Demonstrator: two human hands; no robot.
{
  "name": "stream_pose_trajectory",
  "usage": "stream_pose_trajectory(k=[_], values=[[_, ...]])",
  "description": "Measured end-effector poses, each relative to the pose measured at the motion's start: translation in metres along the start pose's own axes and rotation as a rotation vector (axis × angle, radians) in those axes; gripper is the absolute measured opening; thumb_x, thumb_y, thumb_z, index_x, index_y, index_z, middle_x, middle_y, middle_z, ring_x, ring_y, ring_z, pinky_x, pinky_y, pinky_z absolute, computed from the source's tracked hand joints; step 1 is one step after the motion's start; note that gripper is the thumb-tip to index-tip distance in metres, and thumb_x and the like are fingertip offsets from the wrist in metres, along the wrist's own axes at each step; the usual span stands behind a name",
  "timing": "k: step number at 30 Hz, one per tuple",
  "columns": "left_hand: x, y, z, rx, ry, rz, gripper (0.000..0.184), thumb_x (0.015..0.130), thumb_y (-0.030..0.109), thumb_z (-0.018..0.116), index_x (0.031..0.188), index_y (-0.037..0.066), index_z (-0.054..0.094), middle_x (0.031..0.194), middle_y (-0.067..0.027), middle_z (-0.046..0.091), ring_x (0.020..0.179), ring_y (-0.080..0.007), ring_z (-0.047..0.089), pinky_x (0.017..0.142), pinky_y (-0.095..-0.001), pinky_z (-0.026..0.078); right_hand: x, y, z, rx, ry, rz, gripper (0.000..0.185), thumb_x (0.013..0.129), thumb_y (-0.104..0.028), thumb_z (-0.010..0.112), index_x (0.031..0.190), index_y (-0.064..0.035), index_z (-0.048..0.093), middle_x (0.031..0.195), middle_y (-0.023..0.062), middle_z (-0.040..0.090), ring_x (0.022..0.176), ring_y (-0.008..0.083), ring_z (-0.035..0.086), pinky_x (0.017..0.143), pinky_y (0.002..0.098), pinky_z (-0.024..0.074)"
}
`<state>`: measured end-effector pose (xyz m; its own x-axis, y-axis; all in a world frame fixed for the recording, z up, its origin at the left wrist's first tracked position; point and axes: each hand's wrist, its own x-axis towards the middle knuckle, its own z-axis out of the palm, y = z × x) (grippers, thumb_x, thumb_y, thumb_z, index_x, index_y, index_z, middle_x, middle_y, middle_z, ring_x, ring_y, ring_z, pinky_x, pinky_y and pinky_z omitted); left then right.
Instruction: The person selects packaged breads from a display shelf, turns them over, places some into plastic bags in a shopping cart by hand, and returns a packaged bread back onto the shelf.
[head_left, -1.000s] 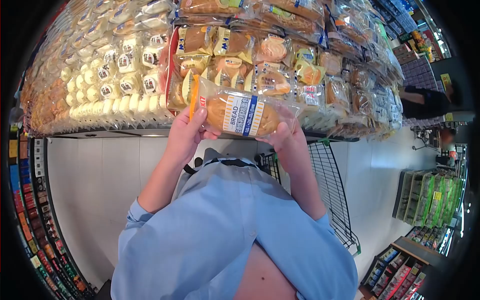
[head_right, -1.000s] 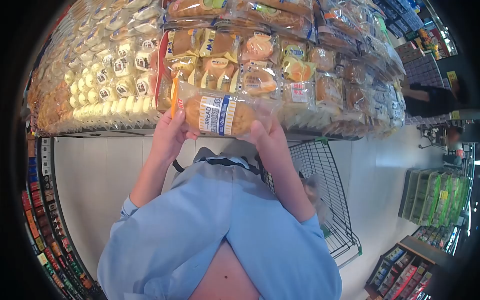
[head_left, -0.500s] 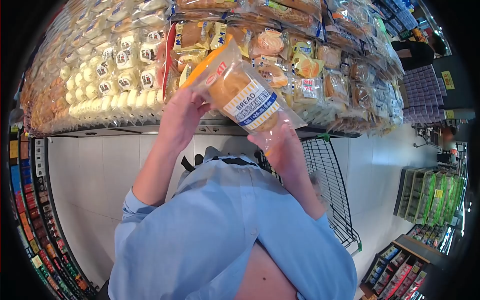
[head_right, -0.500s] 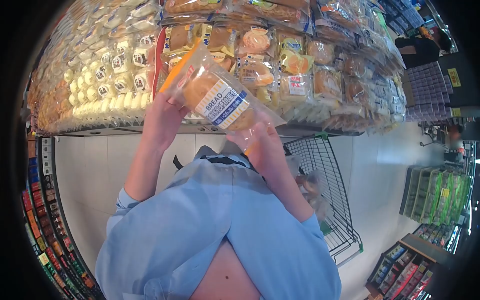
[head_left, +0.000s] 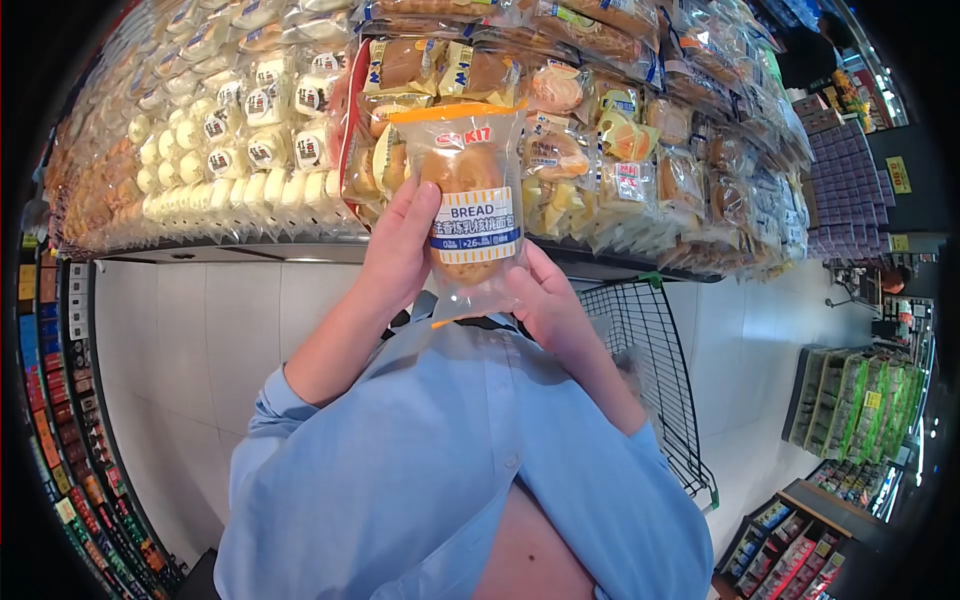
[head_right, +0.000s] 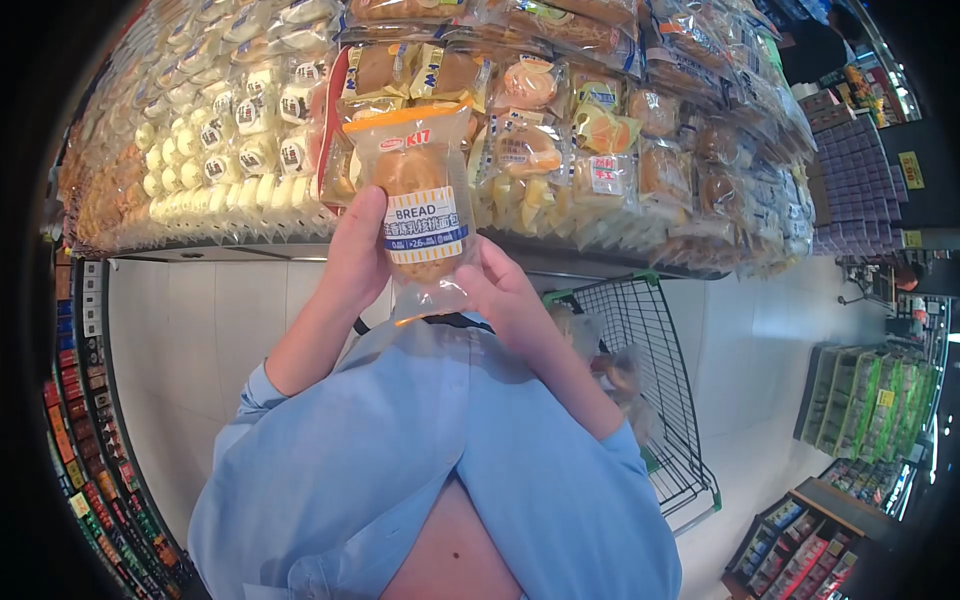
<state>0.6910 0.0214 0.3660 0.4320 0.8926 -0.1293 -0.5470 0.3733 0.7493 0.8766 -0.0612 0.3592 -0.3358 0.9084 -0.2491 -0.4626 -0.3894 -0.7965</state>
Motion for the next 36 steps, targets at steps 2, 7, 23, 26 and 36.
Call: stream_pose_trajectory(k=[2,7,23,26,36], values=[[-0.002,-0.003,0.003,-0.084,0.019,-0.018,0.046,0.105,0.036,0.043,0.136,0.003,0.045,0.124,-0.0099,0.062,0.11,-0.0179,0.063,0.095,-0.0349,0.052,0.004,0.003,0.003,-0.06,0.021,-0.03,0.052,0.102,-0.016,0.046,0.149,-0.0017,0.027,0.142,0.014,0.047,0.126,0.0269,0.054,0.104,0.0416,0.0467],[-0.005,0.0,0.001,-0.062,0.043,-0.055,0.054,0.105,0.042,0.033,0.141,0.002,0.04,0.136,-0.0141,0.053,0.124,-0.0261,0.055,0.104,-0.0434,0.045,0.002,0.007,0.005,-0.008,0.018,-0.051,0.051,0.104,-0.016,0.042,0.15,-0.003,0.025,0.146,0.0121,0.042,0.132,0.0243,0.047,0.108,0.0407,0.0424],[-0.015,-0.009,-0.006,-0.172,-0.049,-0.23,0.064,0.103,0.055,0.029,0.145,0.008,0.037,0.141,-0.0121,0.051,0.129,-0.0276,0.051,0.105,-0.0457,0.043,0.001,0.002,0.019,0.104,0.121,-0.071,0.044,0.102,-0.011,0.046,0.144,-0.0022,0.036,0.136,0.0077,0.052,0.124,0.0156,0.051,0.105,0.0335,0.0427],[-0.016,-0.014,-0.009,-0.15,-0.081,-0.17,0.064,0.102,0.056,0.03,0.144,0.008,0.038,0.139,-0.012,0.053,0.127,-0.0265,0.052,0.104,-0.0451,0.044,0.001,0.007,0.02,0.067,0.116,-0.115,0.045,0.102,-0.01,0.046,0.144,-0.002,0.037,0.137,0.0074,0.051,0.125,0.0143,0.05,0.106,0.0322,0.04],[-0.013,-0.015,-0.013,-0.175,-0.047,-0.186,0.063,0.102,0.053,0.035,0.143,0.006,0.04,0.137,-0.0131,0.055,0.126,-0.0272,0.054,0.106,-0.0455,0.042,0.001,0.012,0.022,-0.035,0.085,-0.19,0.048,0.1,-0.01,0.05,0.145,-0.0008,0.036,0.138,0.0064,0.051,0.128,0.0145,0.047,0.109,0.0338,0.0354]])
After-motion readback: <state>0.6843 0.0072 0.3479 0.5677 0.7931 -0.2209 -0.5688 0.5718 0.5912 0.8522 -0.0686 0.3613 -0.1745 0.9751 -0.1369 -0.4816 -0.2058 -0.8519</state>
